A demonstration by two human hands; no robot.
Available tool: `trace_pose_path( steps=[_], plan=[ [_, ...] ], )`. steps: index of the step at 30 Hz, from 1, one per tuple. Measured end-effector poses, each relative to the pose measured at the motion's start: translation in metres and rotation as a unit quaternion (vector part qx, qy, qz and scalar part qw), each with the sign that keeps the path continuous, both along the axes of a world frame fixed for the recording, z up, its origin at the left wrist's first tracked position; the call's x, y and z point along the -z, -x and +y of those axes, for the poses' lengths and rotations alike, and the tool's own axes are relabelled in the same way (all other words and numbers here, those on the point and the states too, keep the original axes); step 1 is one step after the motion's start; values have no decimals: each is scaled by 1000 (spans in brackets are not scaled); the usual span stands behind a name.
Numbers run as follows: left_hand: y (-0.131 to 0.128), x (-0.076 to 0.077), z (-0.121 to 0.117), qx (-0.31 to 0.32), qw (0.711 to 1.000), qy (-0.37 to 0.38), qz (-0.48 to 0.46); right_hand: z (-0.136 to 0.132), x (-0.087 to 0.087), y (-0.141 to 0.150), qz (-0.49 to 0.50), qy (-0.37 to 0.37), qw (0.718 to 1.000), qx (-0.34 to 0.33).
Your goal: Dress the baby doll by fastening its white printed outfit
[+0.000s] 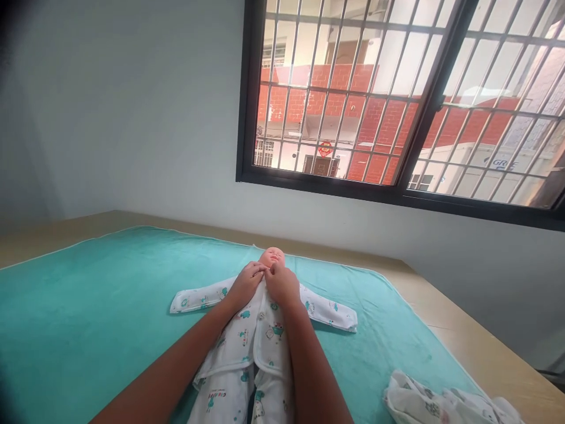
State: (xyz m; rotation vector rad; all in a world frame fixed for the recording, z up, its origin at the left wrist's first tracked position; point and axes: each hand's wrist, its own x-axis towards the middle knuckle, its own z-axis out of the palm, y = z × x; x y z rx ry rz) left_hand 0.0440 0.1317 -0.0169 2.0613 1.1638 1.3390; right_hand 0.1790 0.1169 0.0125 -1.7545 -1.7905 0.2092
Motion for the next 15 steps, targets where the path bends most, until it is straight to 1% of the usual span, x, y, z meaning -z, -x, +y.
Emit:
trace_pose_path(
  steps=[8,15],
  plan=[
    [-3,2,1,-1,999,10,31,-3,7,-4,99,-51,994,5],
    [-2,-3,-1,5,998,16,67,11,16,-13,188,-49,980,-38]
  ],
)
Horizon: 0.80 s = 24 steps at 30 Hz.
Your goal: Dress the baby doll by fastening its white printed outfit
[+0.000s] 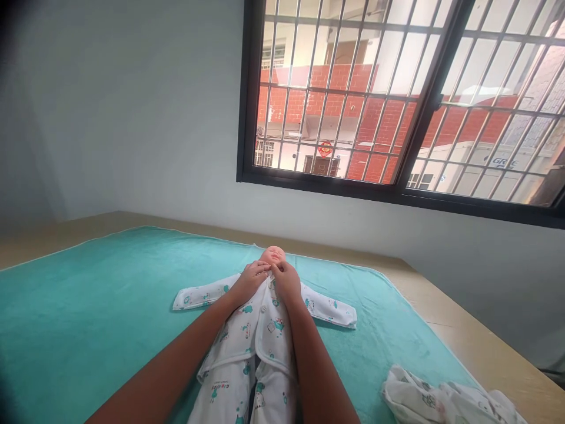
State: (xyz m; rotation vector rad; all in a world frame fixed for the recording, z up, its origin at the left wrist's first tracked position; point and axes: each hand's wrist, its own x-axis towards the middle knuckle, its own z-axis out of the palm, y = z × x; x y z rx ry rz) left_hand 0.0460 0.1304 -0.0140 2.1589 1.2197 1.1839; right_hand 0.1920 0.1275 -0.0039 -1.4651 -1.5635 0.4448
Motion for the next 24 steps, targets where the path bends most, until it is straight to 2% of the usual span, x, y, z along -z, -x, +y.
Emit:
trace_pose_path(
  steps=[11,17,24],
  plan=[
    [0,0,-4,-15,999,7,-39,-2,1,-4,58,2,998,-29],
    [1,2,-1,-5,999,16,-45,-9,-8,-10,22,17,997,-65],
    [0,-2,-6,-10,998,22,-52,-23,-23,-21,5,56,989,-134]
  ],
)
